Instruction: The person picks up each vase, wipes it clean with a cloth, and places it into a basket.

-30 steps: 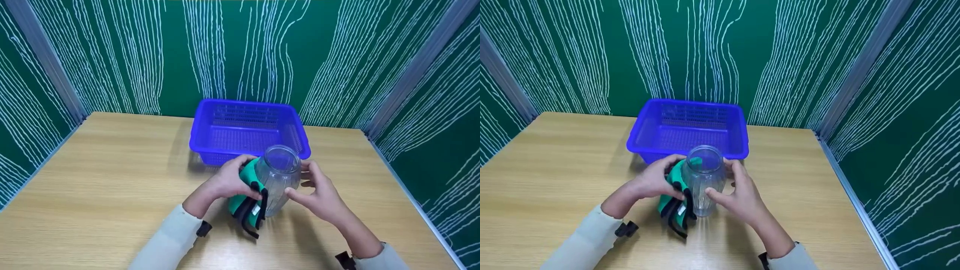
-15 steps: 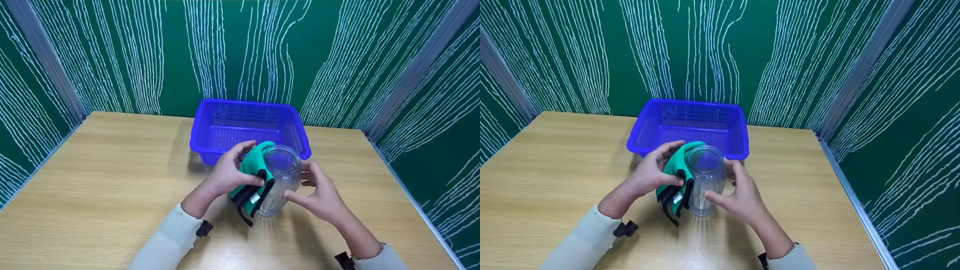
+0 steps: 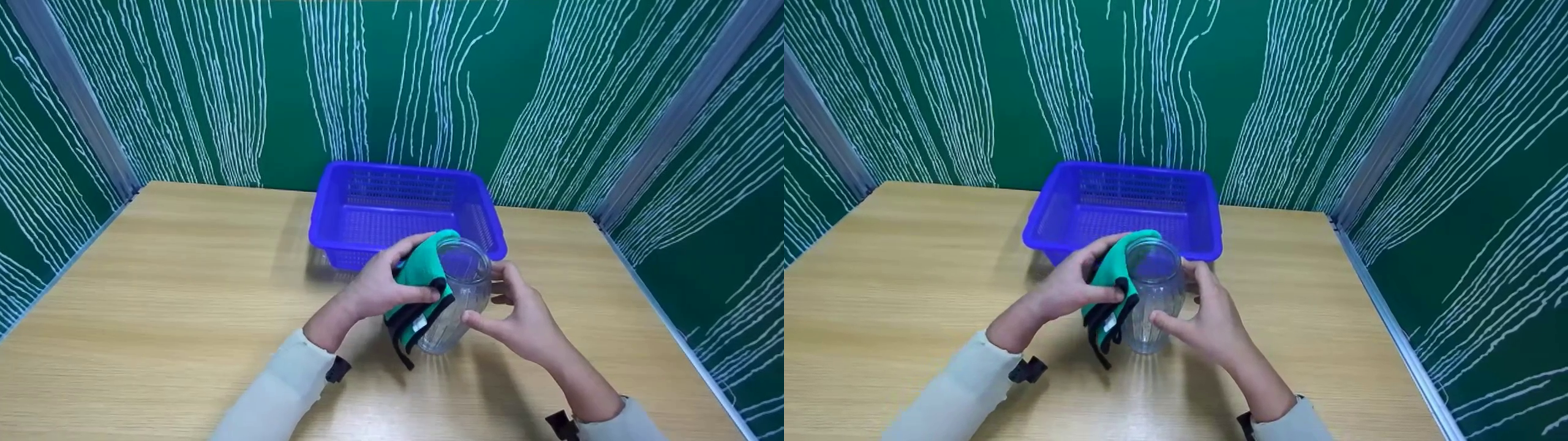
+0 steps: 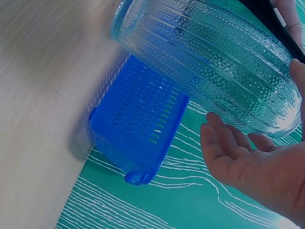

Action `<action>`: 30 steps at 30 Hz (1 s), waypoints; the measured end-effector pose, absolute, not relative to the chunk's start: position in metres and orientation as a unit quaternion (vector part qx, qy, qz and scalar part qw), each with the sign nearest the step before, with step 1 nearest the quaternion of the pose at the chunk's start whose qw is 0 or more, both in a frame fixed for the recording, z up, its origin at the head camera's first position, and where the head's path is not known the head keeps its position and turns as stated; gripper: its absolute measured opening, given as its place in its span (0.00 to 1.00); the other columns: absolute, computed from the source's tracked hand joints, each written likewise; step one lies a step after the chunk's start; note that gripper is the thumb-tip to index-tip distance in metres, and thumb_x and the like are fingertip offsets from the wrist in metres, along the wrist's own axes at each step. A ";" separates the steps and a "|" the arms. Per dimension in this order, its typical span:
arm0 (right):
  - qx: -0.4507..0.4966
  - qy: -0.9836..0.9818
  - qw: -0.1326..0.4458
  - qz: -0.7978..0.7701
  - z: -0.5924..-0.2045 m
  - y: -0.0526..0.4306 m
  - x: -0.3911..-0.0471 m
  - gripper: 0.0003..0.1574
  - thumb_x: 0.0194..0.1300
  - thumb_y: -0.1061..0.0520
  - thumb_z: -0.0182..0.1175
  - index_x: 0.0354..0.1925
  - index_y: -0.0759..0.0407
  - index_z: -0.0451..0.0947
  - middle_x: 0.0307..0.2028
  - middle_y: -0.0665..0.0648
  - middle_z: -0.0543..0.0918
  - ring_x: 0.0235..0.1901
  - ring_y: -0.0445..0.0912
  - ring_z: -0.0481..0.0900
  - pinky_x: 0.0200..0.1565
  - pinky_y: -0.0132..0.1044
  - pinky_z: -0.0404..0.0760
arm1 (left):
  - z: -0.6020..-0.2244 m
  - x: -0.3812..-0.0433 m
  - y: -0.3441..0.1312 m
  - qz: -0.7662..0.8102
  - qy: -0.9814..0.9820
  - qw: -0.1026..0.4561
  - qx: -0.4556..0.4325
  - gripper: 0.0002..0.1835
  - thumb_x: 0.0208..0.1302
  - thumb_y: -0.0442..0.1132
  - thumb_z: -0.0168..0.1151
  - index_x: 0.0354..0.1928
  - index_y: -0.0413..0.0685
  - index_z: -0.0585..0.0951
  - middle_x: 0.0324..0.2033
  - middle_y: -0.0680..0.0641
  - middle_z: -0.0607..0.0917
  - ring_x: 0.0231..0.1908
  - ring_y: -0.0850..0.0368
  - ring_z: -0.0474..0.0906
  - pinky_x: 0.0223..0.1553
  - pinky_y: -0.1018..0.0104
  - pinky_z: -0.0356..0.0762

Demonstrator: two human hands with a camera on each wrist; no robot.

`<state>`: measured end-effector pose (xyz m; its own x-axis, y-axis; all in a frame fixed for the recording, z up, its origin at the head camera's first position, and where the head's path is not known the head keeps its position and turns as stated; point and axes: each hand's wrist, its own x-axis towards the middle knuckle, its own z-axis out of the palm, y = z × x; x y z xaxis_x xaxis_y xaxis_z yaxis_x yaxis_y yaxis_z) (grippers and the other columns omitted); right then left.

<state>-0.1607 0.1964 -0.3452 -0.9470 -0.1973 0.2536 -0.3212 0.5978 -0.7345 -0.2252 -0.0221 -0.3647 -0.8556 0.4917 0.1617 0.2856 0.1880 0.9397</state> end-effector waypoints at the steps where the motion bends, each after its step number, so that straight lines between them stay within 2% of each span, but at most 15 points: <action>1: 0.145 -0.891 0.073 0.424 -0.344 0.196 -0.160 0.42 0.43 0.53 0.69 0.54 0.57 0.60 0.48 0.54 0.74 0.45 0.46 0.73 0.47 0.47 0.73 | -0.365 -0.224 -0.022 0.588 0.761 0.093 0.256 0.40 0.39 0.54 0.69 0.57 0.81 0.61 0.52 0.64 0.70 0.51 0.60 0.66 0.49 0.55 0.67; 4: 0.142 -0.892 0.073 0.423 -0.342 0.196 -0.159 0.42 0.43 0.53 0.69 0.54 0.59 0.60 0.48 0.55 0.74 0.45 0.47 0.73 0.47 0.47 0.72 | -0.362 -0.218 -0.023 0.599 0.751 0.105 0.259 0.39 0.43 0.51 0.68 0.59 0.76 0.60 0.53 0.61 0.70 0.52 0.59 0.66 0.50 0.56 0.67; 8: 0.142 -0.893 0.071 0.422 -0.343 0.196 -0.159 0.43 0.43 0.52 0.69 0.54 0.58 0.59 0.49 0.54 0.73 0.46 0.47 0.74 0.48 0.47 0.72 | -0.360 -0.215 -0.025 0.606 0.745 0.119 0.253 0.38 0.44 0.49 0.67 0.59 0.72 0.61 0.52 0.61 0.71 0.52 0.59 0.66 0.51 0.56 0.66; 13: 0.146 -0.895 0.067 0.415 -0.350 0.199 -0.163 0.44 0.43 0.49 0.68 0.55 0.56 0.58 0.49 0.54 0.73 0.47 0.48 0.73 0.48 0.47 0.73 | -0.367 -0.224 -0.027 0.608 0.743 0.125 0.250 0.38 0.40 0.50 0.70 0.56 0.74 0.64 0.49 0.61 0.73 0.50 0.59 0.68 0.50 0.57 0.66; 20: 0.144 -0.900 0.070 0.406 -0.369 0.209 -0.175 0.46 0.40 0.40 0.68 0.55 0.47 0.58 0.50 0.48 0.73 0.46 0.43 0.73 0.47 0.44 0.73 | -0.381 -0.236 -0.027 0.591 0.759 0.122 0.245 0.39 0.34 0.55 0.72 0.53 0.78 0.64 0.48 0.63 0.74 0.49 0.62 0.69 0.50 0.58 0.66; 24: 0.155 -0.895 0.083 0.409 -0.373 0.211 -0.177 0.47 0.39 0.39 0.67 0.55 0.47 0.58 0.48 0.47 0.74 0.45 0.42 0.73 0.45 0.44 0.73 | -0.377 -0.235 -0.027 0.595 0.754 0.127 0.246 0.38 0.35 0.51 0.73 0.53 0.75 0.65 0.47 0.62 0.74 0.49 0.62 0.69 0.51 0.59 0.66; 30: 0.157 -0.894 0.086 0.411 -0.372 0.211 -0.176 0.47 0.40 0.40 0.68 0.55 0.48 0.58 0.48 0.48 0.74 0.45 0.43 0.74 0.45 0.45 0.73 | -0.363 -0.223 -0.031 0.598 0.750 0.146 0.243 0.36 0.38 0.44 0.73 0.53 0.64 0.67 0.46 0.60 0.76 0.49 0.62 0.70 0.52 0.61 0.65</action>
<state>-0.1760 0.2107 -0.3715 -0.9358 -0.2112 0.2823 -0.3517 0.6127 -0.7077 -0.2226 -0.0309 -0.3627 -0.8399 0.5380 0.0716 0.1895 0.1670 0.9676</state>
